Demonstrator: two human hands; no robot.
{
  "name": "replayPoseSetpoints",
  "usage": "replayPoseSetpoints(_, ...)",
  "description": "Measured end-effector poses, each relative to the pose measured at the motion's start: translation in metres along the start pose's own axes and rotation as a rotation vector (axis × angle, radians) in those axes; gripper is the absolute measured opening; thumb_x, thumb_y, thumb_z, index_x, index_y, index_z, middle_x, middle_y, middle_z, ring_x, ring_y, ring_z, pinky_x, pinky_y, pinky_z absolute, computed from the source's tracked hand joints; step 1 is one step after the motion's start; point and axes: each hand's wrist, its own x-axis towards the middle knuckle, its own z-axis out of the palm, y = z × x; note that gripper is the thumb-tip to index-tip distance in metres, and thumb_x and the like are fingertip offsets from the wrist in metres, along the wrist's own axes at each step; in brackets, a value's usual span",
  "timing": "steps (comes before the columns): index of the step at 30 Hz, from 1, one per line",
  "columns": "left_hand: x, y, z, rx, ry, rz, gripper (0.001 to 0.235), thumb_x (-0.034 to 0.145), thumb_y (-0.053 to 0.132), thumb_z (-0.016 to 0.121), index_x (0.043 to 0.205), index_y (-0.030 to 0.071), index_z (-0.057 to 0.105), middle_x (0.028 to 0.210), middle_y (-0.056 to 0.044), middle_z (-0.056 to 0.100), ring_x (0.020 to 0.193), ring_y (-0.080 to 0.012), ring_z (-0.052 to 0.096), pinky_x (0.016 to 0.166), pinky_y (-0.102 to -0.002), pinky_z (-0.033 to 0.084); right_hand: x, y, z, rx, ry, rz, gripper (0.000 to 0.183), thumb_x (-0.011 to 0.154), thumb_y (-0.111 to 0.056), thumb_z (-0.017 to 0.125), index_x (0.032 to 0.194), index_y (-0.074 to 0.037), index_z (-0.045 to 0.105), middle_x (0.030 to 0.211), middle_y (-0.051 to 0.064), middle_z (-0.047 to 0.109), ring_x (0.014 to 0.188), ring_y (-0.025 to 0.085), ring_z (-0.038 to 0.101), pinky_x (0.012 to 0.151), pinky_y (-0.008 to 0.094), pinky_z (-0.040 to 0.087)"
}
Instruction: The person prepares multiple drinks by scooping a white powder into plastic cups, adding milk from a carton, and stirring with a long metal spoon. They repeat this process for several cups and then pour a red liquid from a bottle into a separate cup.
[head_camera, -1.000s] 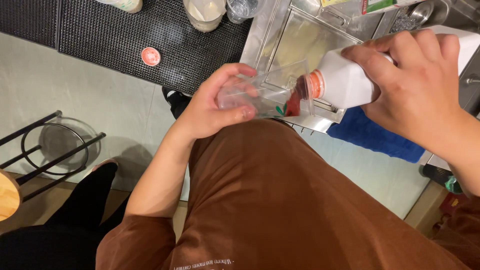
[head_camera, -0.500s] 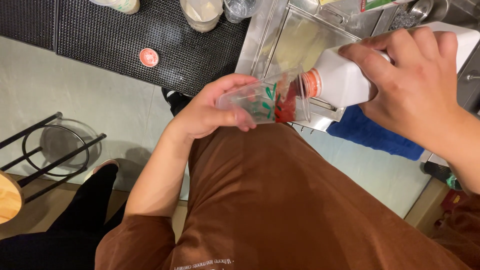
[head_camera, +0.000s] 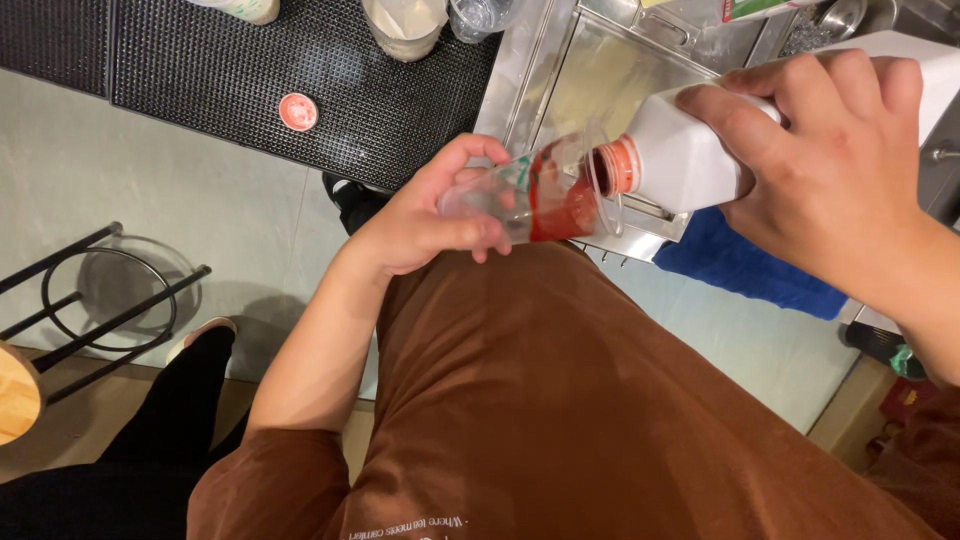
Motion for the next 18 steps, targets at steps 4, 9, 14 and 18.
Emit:
replayPoseSetpoints(4,-0.001,-0.017,-0.007,-0.046,0.113,-0.013,0.054,0.094,0.01,0.07,0.143,0.006,0.048,0.143,-0.016,0.054,0.114,-0.0306,0.069,0.07,-0.043,0.068,0.002,0.0,-0.004,-0.003,0.004,-0.001,0.072,0.082,-0.002,0.072,0.148,-0.031,0.082,0.119,-0.003,0.066,0.105,0.029,0.054,0.09,0.039,0.033)
replayPoseSetpoints(9,0.002,-0.016,-0.003,-0.162,0.171,-0.056,0.048,0.097,0.019,0.064,0.14,0.0,0.055,0.108,-0.019,0.071,0.084,-0.0281,0.072,0.054,-0.033,0.055,0.004,-0.002,-0.005,0.007,0.017,-0.01,0.077,0.077,0.0,0.067,0.146,-0.031,0.082,0.124,-0.004,0.069,0.104,0.028,0.054,0.09,0.04,0.034)
replayPoseSetpoints(14,0.001,-0.015,-0.007,-0.115,0.031,-0.058,0.059,0.088,0.017,0.077,0.137,0.013,0.045,0.108,-0.011,0.064,0.084,-0.0232,0.069,0.056,-0.029,0.055,0.003,-0.001,-0.004,-0.005,-0.001,-0.017,0.076,0.078,-0.003,0.071,0.148,-0.032,0.081,0.118,-0.003,0.064,0.105,0.028,0.054,0.09,0.04,0.034)
replayPoseSetpoints(18,0.001,-0.017,-0.012,-0.172,0.06,-0.186,0.062,0.091,0.018,0.073,0.145,0.008,0.043,0.119,-0.024,0.065,0.085,-0.0451,0.075,0.062,-0.041,0.065,0.004,-0.002,-0.005,0.032,0.008,-0.01,0.071,0.081,-0.004,0.071,0.146,-0.03,0.083,0.118,-0.002,0.065,0.105,0.029,0.054,0.091,0.04,0.033)
